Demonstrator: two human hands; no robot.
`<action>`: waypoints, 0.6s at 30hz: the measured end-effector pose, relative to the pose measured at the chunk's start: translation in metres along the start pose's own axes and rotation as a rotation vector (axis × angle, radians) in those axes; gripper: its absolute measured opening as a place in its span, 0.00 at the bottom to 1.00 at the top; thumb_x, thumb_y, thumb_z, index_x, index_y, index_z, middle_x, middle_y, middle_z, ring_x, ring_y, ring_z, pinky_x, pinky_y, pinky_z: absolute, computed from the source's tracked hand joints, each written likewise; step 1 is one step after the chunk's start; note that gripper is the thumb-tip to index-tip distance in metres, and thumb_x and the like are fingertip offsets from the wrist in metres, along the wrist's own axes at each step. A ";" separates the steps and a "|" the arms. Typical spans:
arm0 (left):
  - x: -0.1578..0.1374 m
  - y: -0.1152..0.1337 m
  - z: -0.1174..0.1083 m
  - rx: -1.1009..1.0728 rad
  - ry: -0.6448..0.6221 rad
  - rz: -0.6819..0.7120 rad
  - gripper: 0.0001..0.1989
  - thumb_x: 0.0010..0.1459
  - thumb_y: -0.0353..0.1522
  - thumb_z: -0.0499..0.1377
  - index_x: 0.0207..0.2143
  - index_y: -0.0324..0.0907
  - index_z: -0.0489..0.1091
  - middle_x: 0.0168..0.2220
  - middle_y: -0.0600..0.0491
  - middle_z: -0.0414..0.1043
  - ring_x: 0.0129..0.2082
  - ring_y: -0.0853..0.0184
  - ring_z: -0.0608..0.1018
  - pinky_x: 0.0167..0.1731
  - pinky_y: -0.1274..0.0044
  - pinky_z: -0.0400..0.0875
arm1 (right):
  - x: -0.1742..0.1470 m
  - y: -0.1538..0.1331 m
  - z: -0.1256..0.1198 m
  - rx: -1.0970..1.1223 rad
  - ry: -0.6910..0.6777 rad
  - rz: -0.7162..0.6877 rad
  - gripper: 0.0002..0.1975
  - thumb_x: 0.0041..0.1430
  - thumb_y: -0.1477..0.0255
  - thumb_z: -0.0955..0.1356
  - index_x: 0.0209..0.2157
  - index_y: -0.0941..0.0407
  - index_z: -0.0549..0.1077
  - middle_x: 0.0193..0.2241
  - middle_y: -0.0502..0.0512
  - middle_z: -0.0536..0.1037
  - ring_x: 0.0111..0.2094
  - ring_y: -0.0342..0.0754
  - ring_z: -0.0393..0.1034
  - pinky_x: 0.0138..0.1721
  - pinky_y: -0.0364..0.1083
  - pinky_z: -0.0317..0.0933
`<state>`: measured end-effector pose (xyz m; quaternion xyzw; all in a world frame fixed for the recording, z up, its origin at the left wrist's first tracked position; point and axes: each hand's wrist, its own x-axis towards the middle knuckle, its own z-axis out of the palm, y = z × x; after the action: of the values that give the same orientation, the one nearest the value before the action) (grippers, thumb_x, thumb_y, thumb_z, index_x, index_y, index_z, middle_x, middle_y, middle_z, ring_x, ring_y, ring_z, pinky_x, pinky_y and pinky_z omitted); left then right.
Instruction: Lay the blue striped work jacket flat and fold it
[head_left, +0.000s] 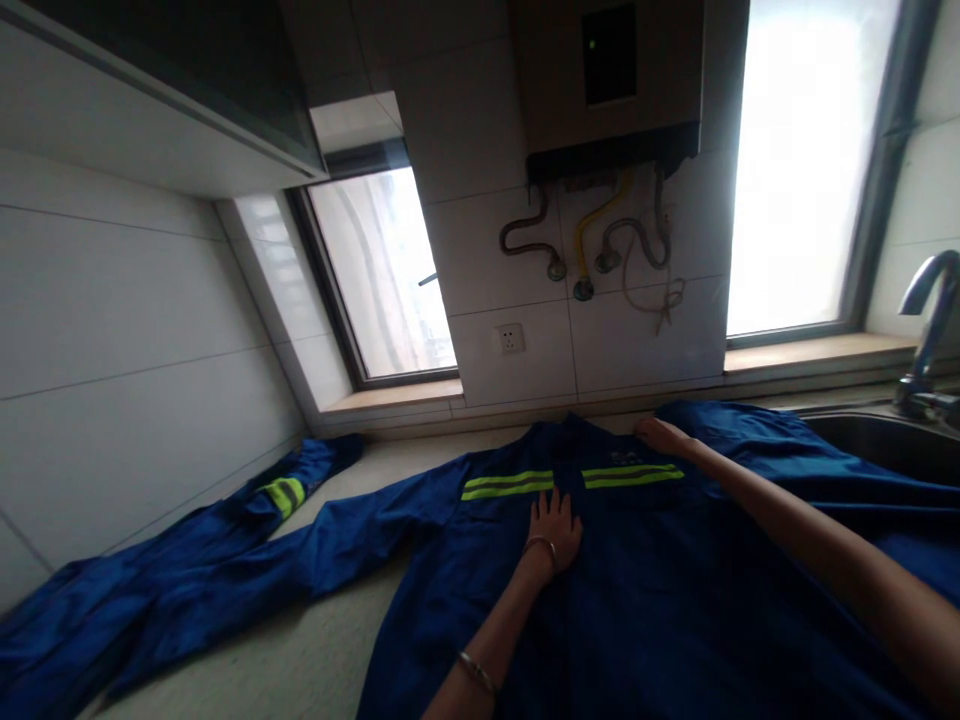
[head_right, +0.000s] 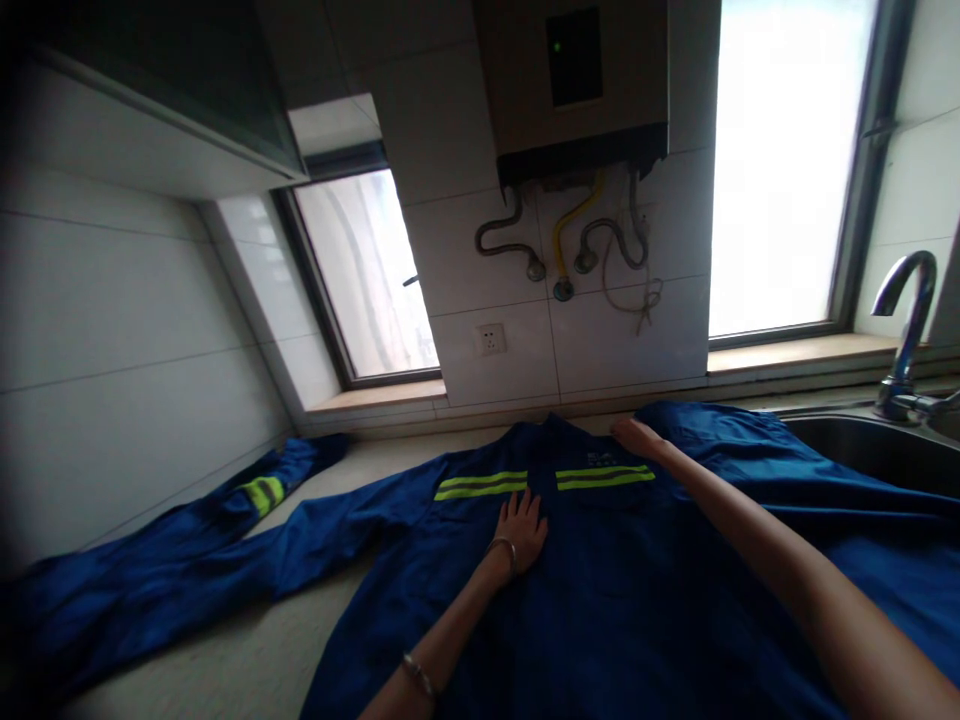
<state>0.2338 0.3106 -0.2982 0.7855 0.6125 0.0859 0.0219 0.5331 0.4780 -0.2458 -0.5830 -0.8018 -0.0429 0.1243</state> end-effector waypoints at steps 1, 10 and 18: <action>-0.001 0.000 -0.001 -0.007 0.001 0.001 0.31 0.60 0.44 0.36 0.62 0.41 0.52 0.64 0.50 0.45 0.63 0.51 0.47 0.59 0.59 0.45 | 0.004 -0.003 0.007 0.022 -0.011 -0.024 0.14 0.57 0.77 0.62 0.42 0.59 0.75 0.43 0.61 0.76 0.46 0.48 0.68 0.48 0.42 0.56; -0.005 0.002 -0.007 -0.017 -0.039 0.004 0.32 0.60 0.45 0.34 0.63 0.42 0.49 0.65 0.52 0.41 0.64 0.52 0.44 0.60 0.60 0.43 | 0.028 0.001 0.041 0.087 0.034 0.170 0.18 0.59 0.77 0.58 0.46 0.61 0.74 0.45 0.63 0.74 0.48 0.50 0.67 0.47 0.41 0.57; -0.004 0.009 -0.006 -0.015 -0.056 0.049 0.33 0.61 0.46 0.32 0.63 0.43 0.48 0.65 0.53 0.41 0.64 0.53 0.45 0.60 0.61 0.44 | 0.028 -0.023 0.030 0.037 0.075 0.365 0.16 0.56 0.77 0.60 0.43 0.64 0.74 0.46 0.73 0.71 0.50 0.61 0.64 0.46 0.53 0.56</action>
<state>0.2406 0.3040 -0.2918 0.8021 0.5917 0.0689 0.0431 0.4984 0.5031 -0.2664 -0.7144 -0.6781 -0.0266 0.1705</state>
